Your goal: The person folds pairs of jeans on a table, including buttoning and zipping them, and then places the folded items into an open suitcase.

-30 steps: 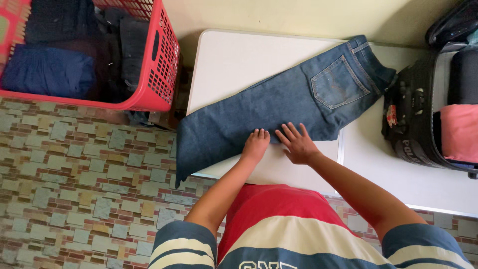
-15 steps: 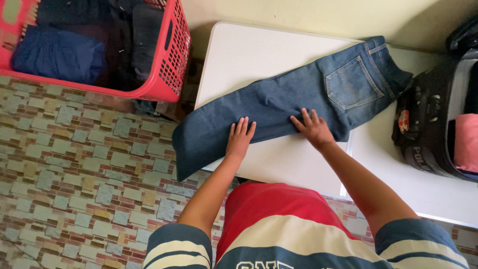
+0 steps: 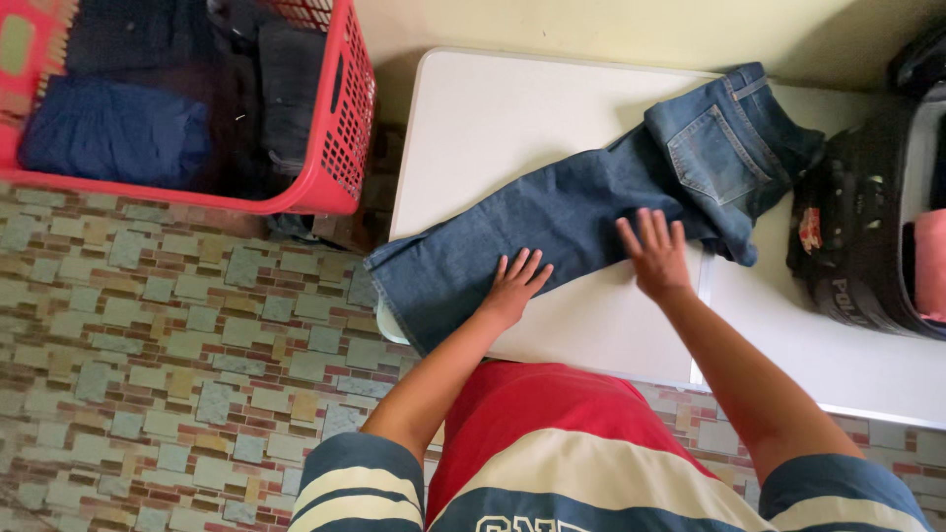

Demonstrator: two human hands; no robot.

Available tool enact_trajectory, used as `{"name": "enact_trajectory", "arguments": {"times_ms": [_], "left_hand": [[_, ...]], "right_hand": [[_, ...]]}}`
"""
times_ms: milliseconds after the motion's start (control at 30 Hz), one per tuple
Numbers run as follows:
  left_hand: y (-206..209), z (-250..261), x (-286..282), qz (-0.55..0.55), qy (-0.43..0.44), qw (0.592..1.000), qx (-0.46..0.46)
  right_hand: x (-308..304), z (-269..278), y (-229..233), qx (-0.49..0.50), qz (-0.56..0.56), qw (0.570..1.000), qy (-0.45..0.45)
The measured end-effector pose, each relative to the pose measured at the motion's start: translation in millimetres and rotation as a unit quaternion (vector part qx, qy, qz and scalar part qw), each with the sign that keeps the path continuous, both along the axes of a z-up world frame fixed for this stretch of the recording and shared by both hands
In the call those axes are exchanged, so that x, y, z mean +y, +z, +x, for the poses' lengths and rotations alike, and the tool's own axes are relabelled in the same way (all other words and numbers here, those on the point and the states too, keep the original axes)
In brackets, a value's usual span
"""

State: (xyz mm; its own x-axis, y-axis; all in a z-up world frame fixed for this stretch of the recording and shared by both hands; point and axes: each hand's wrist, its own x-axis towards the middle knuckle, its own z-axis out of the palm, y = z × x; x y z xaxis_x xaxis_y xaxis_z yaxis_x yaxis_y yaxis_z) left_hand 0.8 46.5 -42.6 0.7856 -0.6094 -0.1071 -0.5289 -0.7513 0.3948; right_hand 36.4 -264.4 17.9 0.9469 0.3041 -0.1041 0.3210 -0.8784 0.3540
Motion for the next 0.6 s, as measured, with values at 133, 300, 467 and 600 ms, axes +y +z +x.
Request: {"name": "enact_trajectory", "arguments": {"times_ms": [133, 300, 467, 600], "left_hand": [[-1, 14, -22, -0.002, -0.026, 0.998, 0.053], [2, 22, -47, -0.057, -0.059, 0.995, 0.061], [14, 19, -18, -0.209, -0.086, 0.974, 0.023], [19, 26, 25, -0.14, 0.094, 0.969, -0.182]], "right_hand": [[48, -23, -11, 0.047, 0.17, 0.984, 0.037], [47, -16, -20, 0.049, 0.121, 0.991, -0.009], [48, -19, -14, 0.05, 0.159, 0.986, -0.006], [69, -36, 18, -0.01, 0.219, 0.975, 0.047]]}}
